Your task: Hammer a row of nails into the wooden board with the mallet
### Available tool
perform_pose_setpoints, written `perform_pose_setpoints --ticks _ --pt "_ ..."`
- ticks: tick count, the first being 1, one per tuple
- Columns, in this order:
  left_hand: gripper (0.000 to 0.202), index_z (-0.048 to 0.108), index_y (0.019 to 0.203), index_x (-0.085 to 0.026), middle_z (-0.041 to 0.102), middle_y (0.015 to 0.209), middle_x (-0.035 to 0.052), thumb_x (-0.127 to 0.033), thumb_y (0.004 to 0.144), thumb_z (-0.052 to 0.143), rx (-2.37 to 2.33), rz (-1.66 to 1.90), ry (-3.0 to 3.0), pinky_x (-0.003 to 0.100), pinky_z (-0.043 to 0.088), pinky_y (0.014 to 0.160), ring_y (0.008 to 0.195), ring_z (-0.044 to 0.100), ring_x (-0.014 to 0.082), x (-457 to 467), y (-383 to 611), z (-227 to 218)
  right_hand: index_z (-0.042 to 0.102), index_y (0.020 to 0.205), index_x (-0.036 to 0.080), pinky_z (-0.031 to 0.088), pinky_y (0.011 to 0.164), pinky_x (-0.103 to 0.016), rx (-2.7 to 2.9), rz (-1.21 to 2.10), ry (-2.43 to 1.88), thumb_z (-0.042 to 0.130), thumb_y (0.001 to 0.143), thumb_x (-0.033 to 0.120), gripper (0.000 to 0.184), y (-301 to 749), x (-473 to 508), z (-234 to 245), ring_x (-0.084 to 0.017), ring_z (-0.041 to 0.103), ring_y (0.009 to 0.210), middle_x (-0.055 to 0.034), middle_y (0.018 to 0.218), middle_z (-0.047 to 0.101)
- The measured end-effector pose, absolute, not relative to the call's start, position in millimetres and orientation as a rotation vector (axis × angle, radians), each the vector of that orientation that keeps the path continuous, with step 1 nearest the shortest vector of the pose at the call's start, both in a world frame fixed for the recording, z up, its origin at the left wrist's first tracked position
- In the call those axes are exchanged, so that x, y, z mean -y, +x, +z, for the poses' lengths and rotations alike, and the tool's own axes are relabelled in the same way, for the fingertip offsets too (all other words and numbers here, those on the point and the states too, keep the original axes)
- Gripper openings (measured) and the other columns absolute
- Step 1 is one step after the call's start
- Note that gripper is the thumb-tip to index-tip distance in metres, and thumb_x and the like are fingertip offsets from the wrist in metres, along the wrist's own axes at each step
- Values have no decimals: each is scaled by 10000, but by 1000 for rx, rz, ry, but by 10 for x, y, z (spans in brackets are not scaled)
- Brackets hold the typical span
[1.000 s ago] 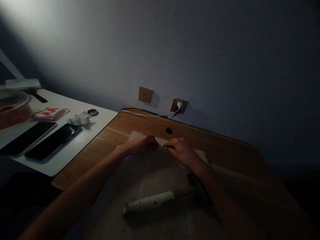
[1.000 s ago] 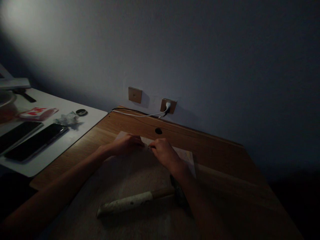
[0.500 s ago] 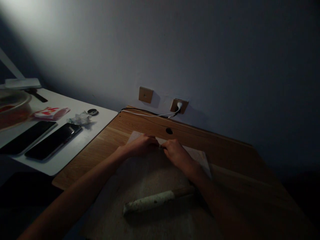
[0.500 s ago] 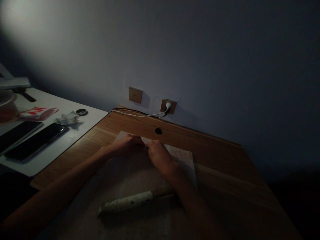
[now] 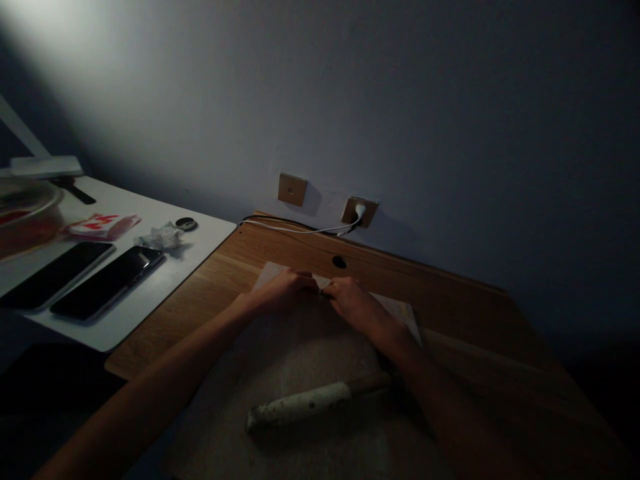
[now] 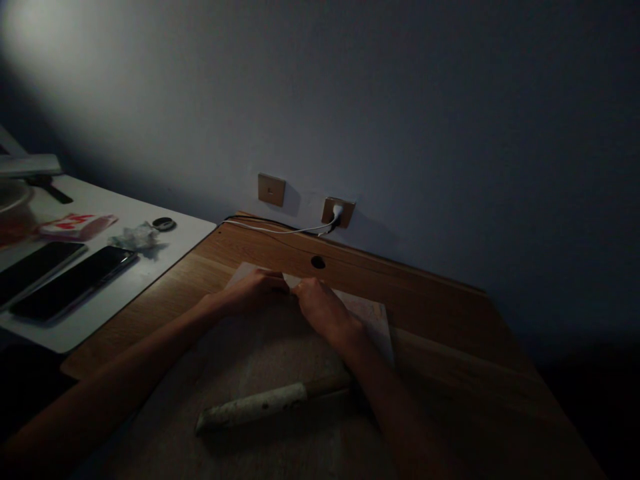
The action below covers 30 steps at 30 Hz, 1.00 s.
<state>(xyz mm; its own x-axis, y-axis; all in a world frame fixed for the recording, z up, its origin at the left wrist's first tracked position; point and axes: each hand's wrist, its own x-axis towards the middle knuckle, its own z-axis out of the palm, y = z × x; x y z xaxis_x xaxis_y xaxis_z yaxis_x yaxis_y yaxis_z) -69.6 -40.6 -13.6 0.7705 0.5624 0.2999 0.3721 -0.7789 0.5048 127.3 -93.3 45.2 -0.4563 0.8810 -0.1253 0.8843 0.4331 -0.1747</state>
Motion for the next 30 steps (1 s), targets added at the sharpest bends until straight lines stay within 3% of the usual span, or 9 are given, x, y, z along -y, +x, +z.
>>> perform_pose_setpoints --ticks 8,14,26,30 --pt "174 736 965 -201 703 928 15 -126 935 582 -730 633 2519 195 491 783 839 681 119 405 -690 -150 824 910 179 494 772 -232 -2663 -410 1704 541 891 36 317 1302 907 424 -195 743 894 -102 925 805" --pt "153 734 938 -180 687 900 20 -156 939 582 -715 662 2533 193 479 754 793 666 115 393 -691 -181 825 868 145 490 715 -250 -2602 -400 1824 551 900 56 290 1221 930 421 -219 763 833 -139 862 814" --pt "144 726 936 -182 693 917 21 -163 942 584 -717 689 2523 202 479 768 805 673 124 362 -696 -218 801 1105 169 486 957 -286 -2770 -398 1778 554 937 68 315 1340 932 646 -221 716 1058 -115 1136 788" --pt "140 722 935 -176 689 906 18 -140 933 588 -713 688 2522 198 472 749 787 665 118 378 -680 -215 828 976 180 514 803 -270 -2770 -550 1682 628 905 95 229 1400 1003 694 -210 750 899 -89 982 820"
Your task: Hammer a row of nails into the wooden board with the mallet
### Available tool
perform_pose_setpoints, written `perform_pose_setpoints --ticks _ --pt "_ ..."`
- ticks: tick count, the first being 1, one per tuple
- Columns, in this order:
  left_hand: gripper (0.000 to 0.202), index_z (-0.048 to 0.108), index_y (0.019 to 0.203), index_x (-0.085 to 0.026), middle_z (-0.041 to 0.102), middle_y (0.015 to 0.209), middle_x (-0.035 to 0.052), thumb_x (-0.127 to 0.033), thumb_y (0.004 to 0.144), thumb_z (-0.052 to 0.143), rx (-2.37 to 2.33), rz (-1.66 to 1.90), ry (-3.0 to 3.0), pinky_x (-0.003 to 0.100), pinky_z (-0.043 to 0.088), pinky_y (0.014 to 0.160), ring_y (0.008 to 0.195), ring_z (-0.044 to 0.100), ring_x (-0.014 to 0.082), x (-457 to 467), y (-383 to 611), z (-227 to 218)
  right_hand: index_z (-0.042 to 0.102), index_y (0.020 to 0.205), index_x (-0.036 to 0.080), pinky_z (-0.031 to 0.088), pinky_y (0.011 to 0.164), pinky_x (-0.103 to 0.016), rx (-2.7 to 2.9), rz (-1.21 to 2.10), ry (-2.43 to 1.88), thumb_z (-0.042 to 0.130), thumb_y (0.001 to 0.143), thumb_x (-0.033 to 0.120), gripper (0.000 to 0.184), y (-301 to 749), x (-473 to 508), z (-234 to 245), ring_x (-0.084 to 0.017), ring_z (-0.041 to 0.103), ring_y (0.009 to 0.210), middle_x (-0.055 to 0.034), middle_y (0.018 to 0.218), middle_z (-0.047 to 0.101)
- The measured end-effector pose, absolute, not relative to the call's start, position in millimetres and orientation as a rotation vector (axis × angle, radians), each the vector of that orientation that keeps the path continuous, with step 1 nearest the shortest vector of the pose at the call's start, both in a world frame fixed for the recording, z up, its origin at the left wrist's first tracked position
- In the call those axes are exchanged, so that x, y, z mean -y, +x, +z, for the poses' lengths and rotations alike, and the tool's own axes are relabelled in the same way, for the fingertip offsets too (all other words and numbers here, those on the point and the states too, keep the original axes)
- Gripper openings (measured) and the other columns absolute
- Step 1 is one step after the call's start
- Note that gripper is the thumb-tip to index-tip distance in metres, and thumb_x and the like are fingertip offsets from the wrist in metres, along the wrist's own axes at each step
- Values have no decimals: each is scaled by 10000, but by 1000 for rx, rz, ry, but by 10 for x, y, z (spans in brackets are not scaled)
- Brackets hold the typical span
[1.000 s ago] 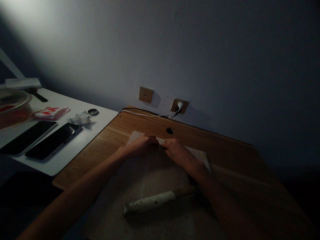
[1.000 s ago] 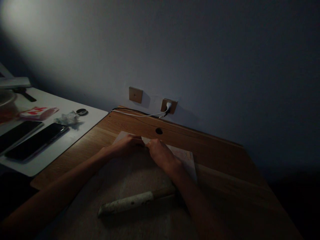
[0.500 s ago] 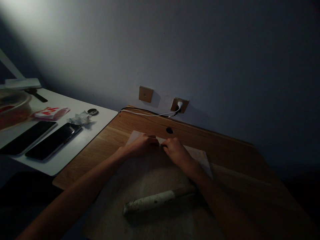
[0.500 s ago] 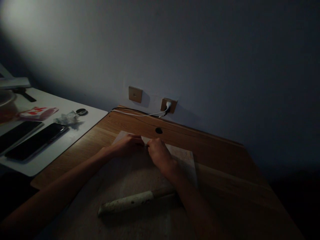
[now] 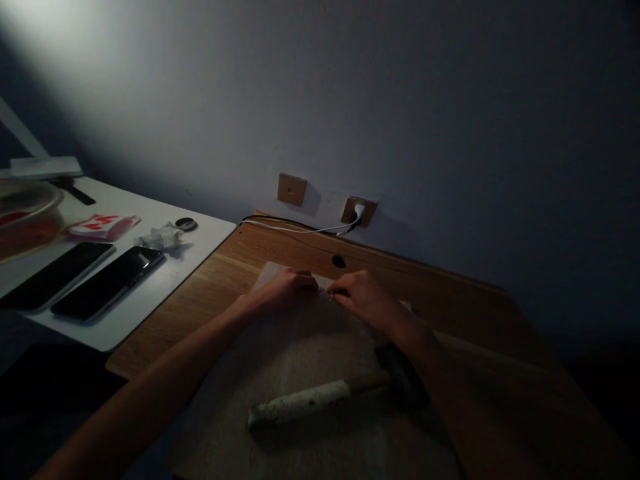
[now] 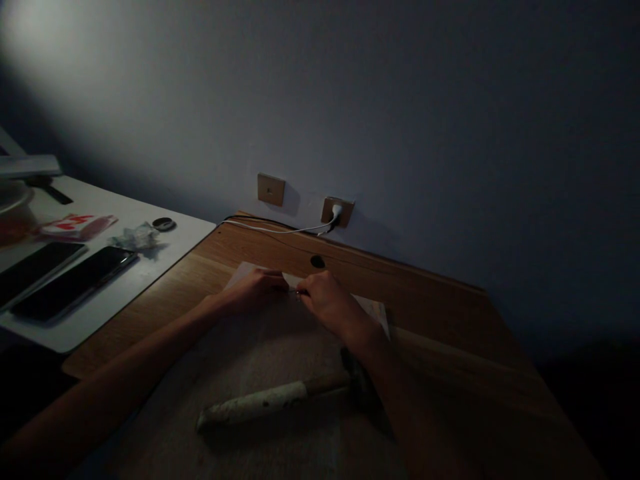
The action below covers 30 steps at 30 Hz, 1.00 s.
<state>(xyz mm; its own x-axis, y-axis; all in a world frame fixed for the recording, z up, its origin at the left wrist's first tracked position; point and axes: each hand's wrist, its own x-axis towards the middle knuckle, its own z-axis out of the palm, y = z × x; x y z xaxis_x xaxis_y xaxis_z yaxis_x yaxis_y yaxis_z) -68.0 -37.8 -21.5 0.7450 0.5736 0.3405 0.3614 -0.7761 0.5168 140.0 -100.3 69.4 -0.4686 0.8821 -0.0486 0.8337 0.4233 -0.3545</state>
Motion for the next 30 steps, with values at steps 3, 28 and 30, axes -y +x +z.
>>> perform_pose_setpoints --ticks 3,28,30 --pt "125 713 913 -174 689 907 19 -137 928 595 -717 692 2511 198 473 742 782 658 117 405 -653 -202 830 841 180 490 711 -253 2628 652 -1453 680 861 90 176 1390 1109 645 -195 743 803 -70 857 817" --pt "176 760 923 -181 700 872 5 -52 872 651 -563 432 2492 156 451 692 749 656 99 658 -663 101 721 1257 233 538 931 -376 2189 848 -1534 679 898 210 362 1783 1534 437 -225 709 1015 -68 1146 773" --pt "174 757 938 -179 696 898 19 -59 893 640 -545 423 2514 166 462 706 769 661 108 719 -642 110 739 1228 266 547 929 -398 2084 831 -1565 672 905 288 330 1909 1607 419 -233 715 1007 -59 1127 781"
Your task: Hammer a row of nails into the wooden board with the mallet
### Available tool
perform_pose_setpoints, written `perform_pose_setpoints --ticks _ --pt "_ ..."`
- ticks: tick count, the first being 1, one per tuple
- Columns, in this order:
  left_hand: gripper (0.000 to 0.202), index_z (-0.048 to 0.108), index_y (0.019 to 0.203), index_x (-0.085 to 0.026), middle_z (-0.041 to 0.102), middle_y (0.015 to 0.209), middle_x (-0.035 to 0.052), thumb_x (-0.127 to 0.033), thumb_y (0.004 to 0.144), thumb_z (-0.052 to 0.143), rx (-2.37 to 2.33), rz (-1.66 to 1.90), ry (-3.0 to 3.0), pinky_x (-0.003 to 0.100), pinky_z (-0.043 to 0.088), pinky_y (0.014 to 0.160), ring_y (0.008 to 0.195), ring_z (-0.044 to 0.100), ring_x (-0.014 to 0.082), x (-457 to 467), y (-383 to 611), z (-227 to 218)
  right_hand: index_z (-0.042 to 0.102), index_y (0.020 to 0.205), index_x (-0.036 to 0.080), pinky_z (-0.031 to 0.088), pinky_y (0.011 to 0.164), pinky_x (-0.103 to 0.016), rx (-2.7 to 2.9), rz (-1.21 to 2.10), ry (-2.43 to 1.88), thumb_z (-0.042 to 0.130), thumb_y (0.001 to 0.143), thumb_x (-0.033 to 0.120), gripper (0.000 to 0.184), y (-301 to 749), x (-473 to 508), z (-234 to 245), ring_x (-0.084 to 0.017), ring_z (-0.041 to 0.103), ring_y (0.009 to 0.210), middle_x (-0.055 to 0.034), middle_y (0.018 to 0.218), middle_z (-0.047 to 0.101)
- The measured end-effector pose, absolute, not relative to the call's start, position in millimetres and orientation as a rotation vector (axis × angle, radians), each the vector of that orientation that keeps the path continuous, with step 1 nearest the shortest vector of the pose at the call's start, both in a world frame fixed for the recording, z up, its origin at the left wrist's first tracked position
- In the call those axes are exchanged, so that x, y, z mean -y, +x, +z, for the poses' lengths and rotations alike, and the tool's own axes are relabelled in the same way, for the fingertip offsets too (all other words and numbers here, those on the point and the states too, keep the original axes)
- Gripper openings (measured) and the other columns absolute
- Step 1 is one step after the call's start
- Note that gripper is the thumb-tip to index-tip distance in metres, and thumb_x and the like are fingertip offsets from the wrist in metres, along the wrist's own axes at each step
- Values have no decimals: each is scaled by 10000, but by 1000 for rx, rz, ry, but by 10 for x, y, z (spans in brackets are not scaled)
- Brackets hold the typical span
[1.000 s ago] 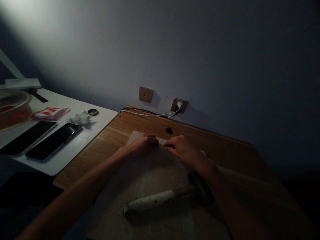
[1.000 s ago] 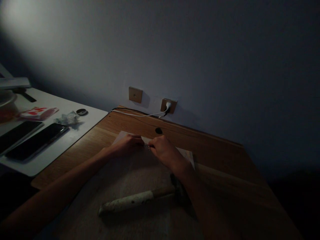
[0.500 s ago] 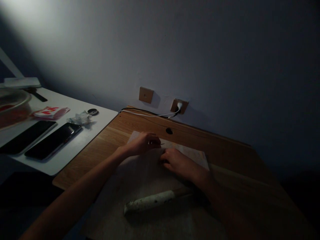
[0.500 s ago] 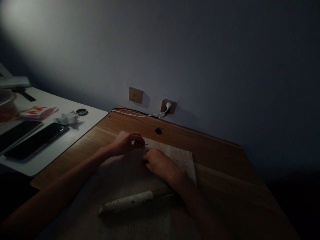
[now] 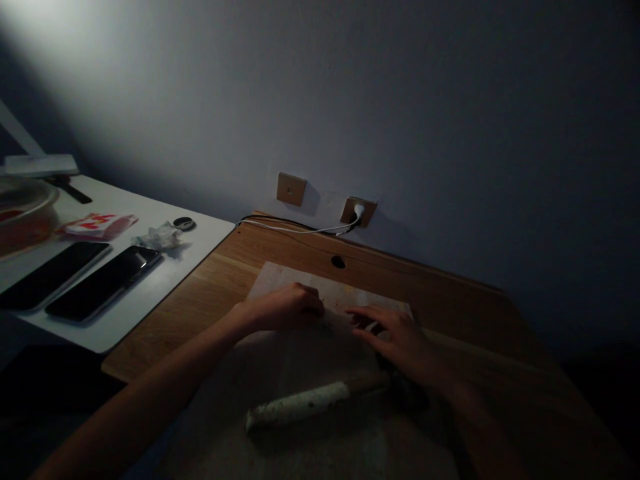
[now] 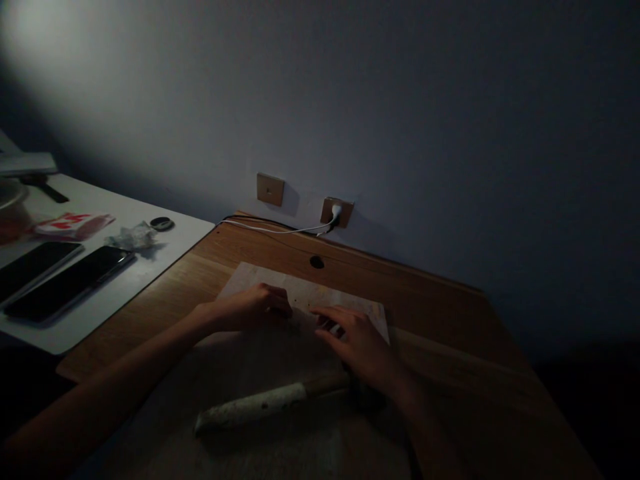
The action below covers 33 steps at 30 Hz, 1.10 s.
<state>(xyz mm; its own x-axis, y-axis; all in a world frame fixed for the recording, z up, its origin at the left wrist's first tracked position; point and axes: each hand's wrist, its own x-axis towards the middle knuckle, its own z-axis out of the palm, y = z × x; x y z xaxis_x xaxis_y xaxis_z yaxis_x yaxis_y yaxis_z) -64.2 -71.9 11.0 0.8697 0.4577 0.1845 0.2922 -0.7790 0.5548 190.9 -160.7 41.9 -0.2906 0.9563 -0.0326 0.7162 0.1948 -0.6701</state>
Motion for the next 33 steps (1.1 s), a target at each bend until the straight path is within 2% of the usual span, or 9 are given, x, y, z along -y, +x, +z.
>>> perform_pose_setpoints --ticks 3,8,12,15,17,20,25,29,33 --pt "184 752 983 -169 691 959 47 -61 920 617 -523 417 2528 196 486 755 821 676 131 798 -626 99 765 1178 297 584 843 -379 1931 825 -1584 675 885 357 312 2073 1704 394 -220 737 894 -46 1095 793" --pt "241 728 1077 -168 685 1036 79 -59 949 555 -521 436 2536 254 519 805 881 689 166 886 -622 60 808 1012 266 595 737 -355 1583 824 -1569 746 803 435 276 2286 1714 237 -228 734 804 -54 935 804" --pt "280 704 1163 -186 665 1097 89 -93 926 586 -537 450 2558 286 538 837 902 685 180 943 -619 51 781 974 234 567 685 -343 1233 845 -1484 782 761 547 378 2410 1586 -61 -204 676 698 -47 777 748" --pt "364 680 1235 -199 636 1183 97 -152 873 681 -586 407 2576 293 547 815 876 685 181 972 -580 73 760 975 219 551 656 -337 1147 843 -1482 789 733 598 451 2468 1508 -257 -200 660 681 -49 779 726" --pt "387 680 1247 -206 628 1199 102 -190 861 715 -601 365 2607 290 546 781 846 684 179 973 -534 94 756 987 220 547 662 -335 1132 859 -1487 800 727 590 455 2494 1489 -327 -197 658 690 -51 808 727" --pt "253 714 1157 -195 637 1142 98 -202 905 684 -550 321 2635 272 532 755 816 678 167 947 -467 104 750 1013 225 539 670 -332 1128 861 -1493 773 755 586 444 2508 1492 -346 -191 647 691 -44 818 719" --pt "134 723 1059 -195 625 1079 73 -197 946 652 -494 390 2521 245 528 798 858 673 150 906 -457 46 753 955 219 526 674 -326 1167 854 -1533 771 743 553 396 2466 1503 -259 -186 633 678 -25 757 692" --pt "146 721 1059 -193 625 1109 86 -178 927 660 -476 421 2486 274 531 884 962 665 179 934 -493 14 744 951 222 533 683 -334 1189 849 -1569 753 745 529 369 2436 1512 -196 -191 637 684 -23 745 689" --pt "281 704 1134 -189 609 1194 104 -200 855 734 -486 423 2493 315 540 918 1010 663 214 975 -505 -12 738 963 224 542 688 -342 1212 849 -1593 727 761 527 364 2426 1525 -174 -199 652 692 -28 742 697"
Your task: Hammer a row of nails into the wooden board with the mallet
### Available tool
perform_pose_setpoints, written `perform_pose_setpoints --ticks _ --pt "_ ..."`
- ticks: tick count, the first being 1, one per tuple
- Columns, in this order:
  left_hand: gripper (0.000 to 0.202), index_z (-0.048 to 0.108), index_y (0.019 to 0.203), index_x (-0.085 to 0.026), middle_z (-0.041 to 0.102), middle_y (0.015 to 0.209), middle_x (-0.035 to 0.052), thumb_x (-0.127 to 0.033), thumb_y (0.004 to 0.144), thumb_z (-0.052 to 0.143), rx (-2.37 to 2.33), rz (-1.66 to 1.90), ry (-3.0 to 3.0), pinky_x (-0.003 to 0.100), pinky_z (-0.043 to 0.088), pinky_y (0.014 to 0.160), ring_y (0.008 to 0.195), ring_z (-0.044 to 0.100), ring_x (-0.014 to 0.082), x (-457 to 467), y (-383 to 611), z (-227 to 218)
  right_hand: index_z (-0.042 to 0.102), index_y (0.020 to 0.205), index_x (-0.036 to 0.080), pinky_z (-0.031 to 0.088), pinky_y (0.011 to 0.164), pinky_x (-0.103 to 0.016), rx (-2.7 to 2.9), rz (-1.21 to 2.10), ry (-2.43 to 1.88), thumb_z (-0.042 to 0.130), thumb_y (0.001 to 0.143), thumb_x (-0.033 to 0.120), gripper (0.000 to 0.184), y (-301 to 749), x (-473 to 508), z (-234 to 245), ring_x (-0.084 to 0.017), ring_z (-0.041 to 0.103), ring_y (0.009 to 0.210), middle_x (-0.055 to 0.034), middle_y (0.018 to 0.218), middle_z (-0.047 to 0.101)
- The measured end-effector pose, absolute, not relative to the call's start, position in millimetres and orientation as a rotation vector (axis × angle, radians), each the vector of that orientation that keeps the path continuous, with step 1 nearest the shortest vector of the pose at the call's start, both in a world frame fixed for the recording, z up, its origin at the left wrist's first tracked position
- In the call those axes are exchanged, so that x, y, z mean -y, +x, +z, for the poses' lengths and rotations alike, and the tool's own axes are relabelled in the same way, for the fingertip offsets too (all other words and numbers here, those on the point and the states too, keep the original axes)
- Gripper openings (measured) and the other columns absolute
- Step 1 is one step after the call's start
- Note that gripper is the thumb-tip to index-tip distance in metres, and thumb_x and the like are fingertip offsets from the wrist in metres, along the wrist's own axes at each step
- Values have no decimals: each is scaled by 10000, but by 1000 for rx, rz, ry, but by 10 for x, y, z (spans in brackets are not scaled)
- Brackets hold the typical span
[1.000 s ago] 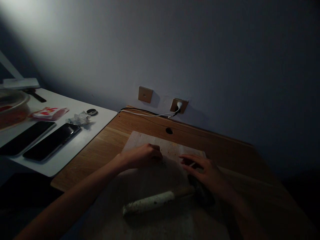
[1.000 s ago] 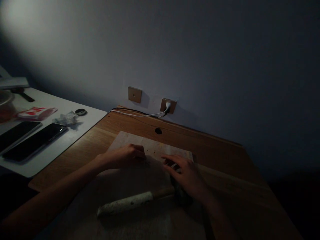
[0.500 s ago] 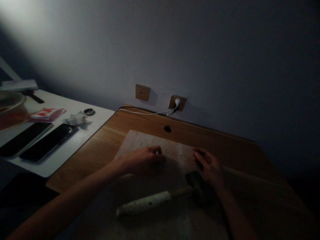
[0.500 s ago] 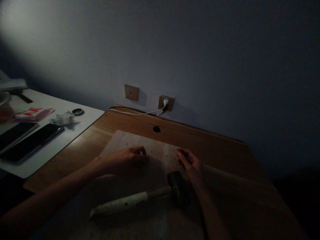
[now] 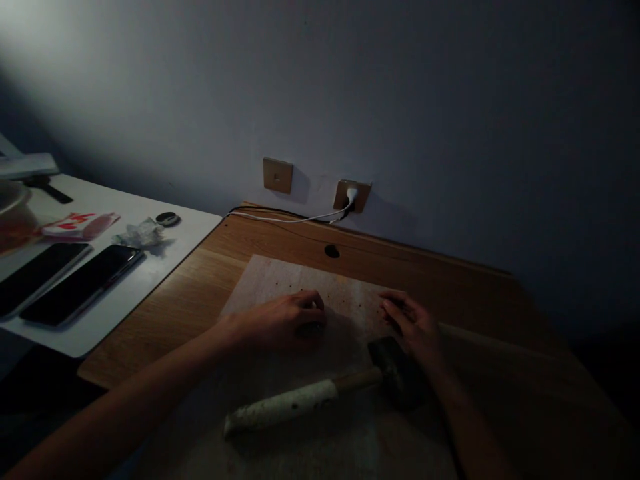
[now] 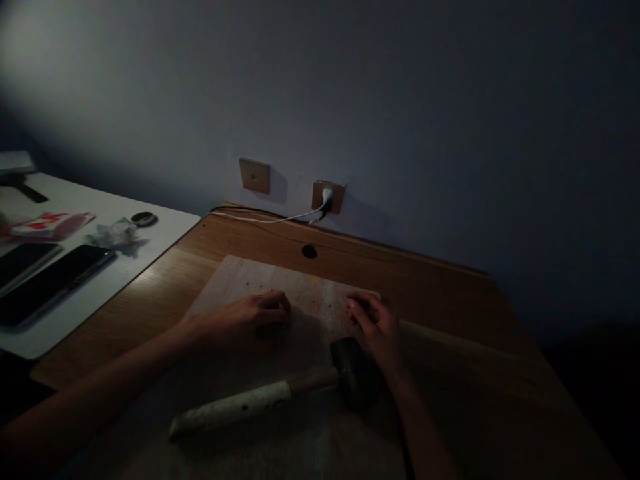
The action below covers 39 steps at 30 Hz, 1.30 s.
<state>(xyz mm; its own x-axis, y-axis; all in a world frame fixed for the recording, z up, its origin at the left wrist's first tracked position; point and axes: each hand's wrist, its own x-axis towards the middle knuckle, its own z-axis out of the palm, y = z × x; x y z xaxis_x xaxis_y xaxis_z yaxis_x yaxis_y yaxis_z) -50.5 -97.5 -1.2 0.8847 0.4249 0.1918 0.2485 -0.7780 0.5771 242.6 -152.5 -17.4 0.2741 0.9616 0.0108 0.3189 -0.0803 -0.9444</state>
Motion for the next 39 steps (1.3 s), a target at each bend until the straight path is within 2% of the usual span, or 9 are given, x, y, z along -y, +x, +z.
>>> perform_pose_setpoints --ticks 3,11,15,17,20,23,31,35,39 --pt "301 704 1142 -199 579 1241 108 -186 842 726 -483 446 2498 317 545 903 973 662 199 985 -507 -34 738 965 223 554 700 -349 1228 843 -1603 714 770 525 360 2422 1533 -170 -203 664 699 -30 749 699" --pt "161 700 1020 -179 596 1060 77 -141 868 662 -469 420 2547 284 516 842 932 622 187 984 -495 -24 739 984 227 556 715 -362 1266 844 -1622 696 786 523 359 2407 1521 -185 -214 667 727 -34 757 696" --pt "141 686 1004 -173 599 1034 74 -140 873 648 -464 425 2550 282 511 810 914 620 189 991 -498 -33 749 1030 234 577 719 -368 1331 924 -1603 702 785 547 401 2486 1590 -110 -231 701 782 -68 872 738" --pt "136 687 988 -178 600 1017 70 -133 869 641 -469 452 2545 281 510 800 894 620 184 997 -499 -44 736 1162 255 594 809 -395 1480 1066 -1541 763 756 532 492 2567 1684 -17 -268 726 927 -88 1016 758" --pt "145 691 976 -178 604 1006 66 -116 855 643 -469 456 2537 277 511 793 882 627 180 999 -498 -52 591 1428 319 525 1028 -506 1802 1283 -1468 915 612 474 892 2667 1851 148 -353 658 1205 -116 1307 703" --pt "165 694 977 -178 610 994 65 -97 842 644 -457 465 2531 271 512 796 878 631 178 990 -496 -51 533 1486 337 434 1123 -567 1991 1235 -1498 953 553 418 1026 2674 1963 256 -396 558 1340 -129 1485 584" --pt "167 710 995 -175 617 1021 74 -116 850 650 -446 463 2520 270 524 819 920 634 184 973 -494 -91 553 1373 283 429 1132 -526 1965 806 -1467 701 755 233 638 2490 1900 79 -313 567 1307 -109 1404 580" --pt "217 710 1036 -164 619 1035 82 -88 848 633 -430 482 2527 271 529 833 930 633 181 987 -473 -78 492 1389 264 347 1182 -557 1887 476 -1408 635 821 232 587 2363 1791 -108 -310 452 1406 -129 1483 485" --pt "231 702 1067 -165 618 1026 77 -86 865 623 -434 494 2521 265 527 827 918 629 173 996 -466 -49 499 1365 262 369 1164 -554 1879 375 -1373 620 866 254 513 2284 1740 -203 -306 460 1391 -134 1466 487"
